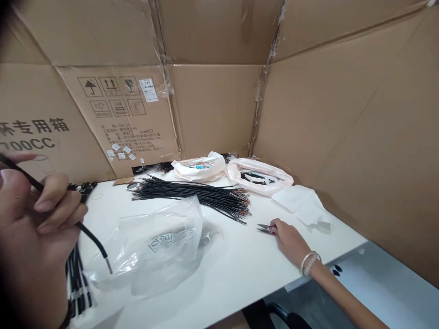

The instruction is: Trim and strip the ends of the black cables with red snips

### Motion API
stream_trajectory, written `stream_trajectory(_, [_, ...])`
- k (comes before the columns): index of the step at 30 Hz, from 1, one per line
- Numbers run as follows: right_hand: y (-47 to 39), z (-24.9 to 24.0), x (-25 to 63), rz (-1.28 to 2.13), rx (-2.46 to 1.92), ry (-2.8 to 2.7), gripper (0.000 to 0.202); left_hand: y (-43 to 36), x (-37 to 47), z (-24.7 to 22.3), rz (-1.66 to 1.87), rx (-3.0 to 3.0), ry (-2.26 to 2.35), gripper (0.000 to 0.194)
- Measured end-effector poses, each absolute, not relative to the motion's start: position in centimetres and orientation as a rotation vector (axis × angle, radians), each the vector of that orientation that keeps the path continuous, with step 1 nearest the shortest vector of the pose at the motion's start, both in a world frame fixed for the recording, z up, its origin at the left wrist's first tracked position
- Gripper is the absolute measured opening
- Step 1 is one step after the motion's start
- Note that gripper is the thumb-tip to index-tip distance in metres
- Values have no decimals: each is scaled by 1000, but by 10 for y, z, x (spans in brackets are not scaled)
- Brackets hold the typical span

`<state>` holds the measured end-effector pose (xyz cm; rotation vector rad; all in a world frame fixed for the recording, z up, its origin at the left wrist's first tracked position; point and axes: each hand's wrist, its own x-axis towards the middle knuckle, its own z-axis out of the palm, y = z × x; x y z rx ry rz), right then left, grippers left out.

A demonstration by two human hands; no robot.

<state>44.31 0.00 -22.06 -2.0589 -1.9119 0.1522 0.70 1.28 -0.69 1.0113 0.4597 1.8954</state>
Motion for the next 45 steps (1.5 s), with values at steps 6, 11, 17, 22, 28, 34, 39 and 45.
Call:
stream_trajectory(6, [15, -215, 421, 162, -2258, -1679, 30, -17, -7, 5, 1939, 1153, 531, 8])
stream_trajectory(11, [20, -209, 418, 164, -2306, -1524, 32, -30, -24, 10, 1937, 1014, 478, 9])
stream_trajectory(17, [16, -204, 420, 166, -2225, -1516, 24, -39, -32, 15, 1831, 893, 420, 12])
stream_trajectory(22, [11, -205, 418, 90, -2170, -1578, 17, -44, -22, 17, 1707, 884, 437, 13])
stream_trajectory(28, [9, -205, 417, 100, -2112, -1571, 16, -37, 9, 12, 1549, 903, 539, 11])
stream_trajectory(34, [12, -202, 418, 166, -2077, -1475, 29, -21, 9, 11, 1558, 890, 526, 16])
stream_trajectory(39, [25, -208, 416, 149, -2053, -1456, 40, -3, 0, 9, 1687, 1024, 556, 27])
stream_trajectory(45, [31, -146, 349, -83, -1573, -1892, 30, 29, 11, 5, 1738, 1187, 596, 24])
